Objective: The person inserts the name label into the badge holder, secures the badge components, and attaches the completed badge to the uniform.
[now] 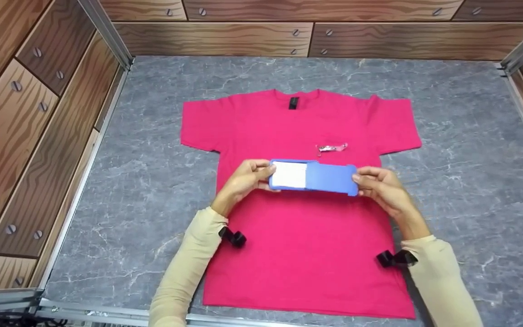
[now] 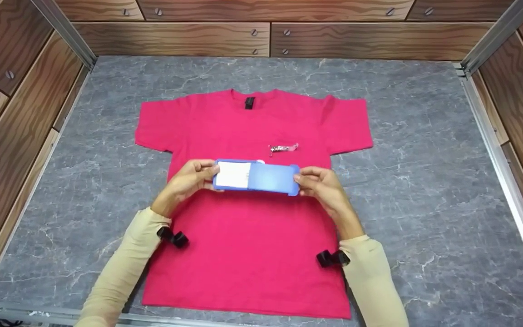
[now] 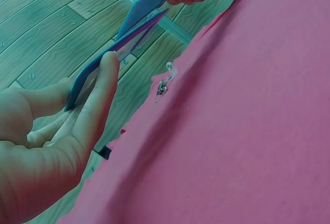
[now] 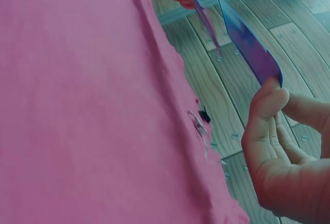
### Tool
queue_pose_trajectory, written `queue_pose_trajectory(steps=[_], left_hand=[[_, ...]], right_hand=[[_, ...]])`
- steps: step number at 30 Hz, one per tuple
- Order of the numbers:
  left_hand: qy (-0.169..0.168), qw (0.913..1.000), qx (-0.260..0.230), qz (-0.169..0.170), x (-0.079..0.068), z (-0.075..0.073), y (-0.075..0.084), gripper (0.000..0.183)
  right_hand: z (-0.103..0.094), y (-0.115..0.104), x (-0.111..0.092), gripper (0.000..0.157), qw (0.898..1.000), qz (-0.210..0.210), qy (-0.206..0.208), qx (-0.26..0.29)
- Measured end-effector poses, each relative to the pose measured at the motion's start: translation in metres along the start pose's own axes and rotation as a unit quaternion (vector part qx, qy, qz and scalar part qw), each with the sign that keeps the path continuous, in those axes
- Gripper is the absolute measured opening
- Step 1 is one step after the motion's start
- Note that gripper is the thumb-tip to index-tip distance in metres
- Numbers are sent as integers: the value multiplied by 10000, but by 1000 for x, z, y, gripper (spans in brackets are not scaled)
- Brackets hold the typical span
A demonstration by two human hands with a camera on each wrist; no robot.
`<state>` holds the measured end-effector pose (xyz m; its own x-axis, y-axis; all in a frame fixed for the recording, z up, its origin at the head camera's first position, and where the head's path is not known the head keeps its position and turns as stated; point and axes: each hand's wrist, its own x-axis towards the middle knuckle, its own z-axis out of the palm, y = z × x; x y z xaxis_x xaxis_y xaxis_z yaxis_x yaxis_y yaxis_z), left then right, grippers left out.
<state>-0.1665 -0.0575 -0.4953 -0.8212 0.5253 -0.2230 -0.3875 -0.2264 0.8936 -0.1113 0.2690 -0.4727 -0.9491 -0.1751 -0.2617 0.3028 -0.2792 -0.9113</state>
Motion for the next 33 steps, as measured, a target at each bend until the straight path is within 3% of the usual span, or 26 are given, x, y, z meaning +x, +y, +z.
queue_pose_trajectory(steps=[10, 23, 33], left_hand=[[-15, 10000, 31, 16, -1, 4, 1, 23], [80, 9999, 76, -12, -1, 1, 6, 25], [40, 10000, 53, -10, -2, 1, 4, 24]], right_hand=[[6, 4, 2, 22, 9997, 92, 147, -172], [-2, -1, -1, 22, 9989, -36, 375, -265], [-3, -1, -3, 20, 9991, -44, 306, -303]])
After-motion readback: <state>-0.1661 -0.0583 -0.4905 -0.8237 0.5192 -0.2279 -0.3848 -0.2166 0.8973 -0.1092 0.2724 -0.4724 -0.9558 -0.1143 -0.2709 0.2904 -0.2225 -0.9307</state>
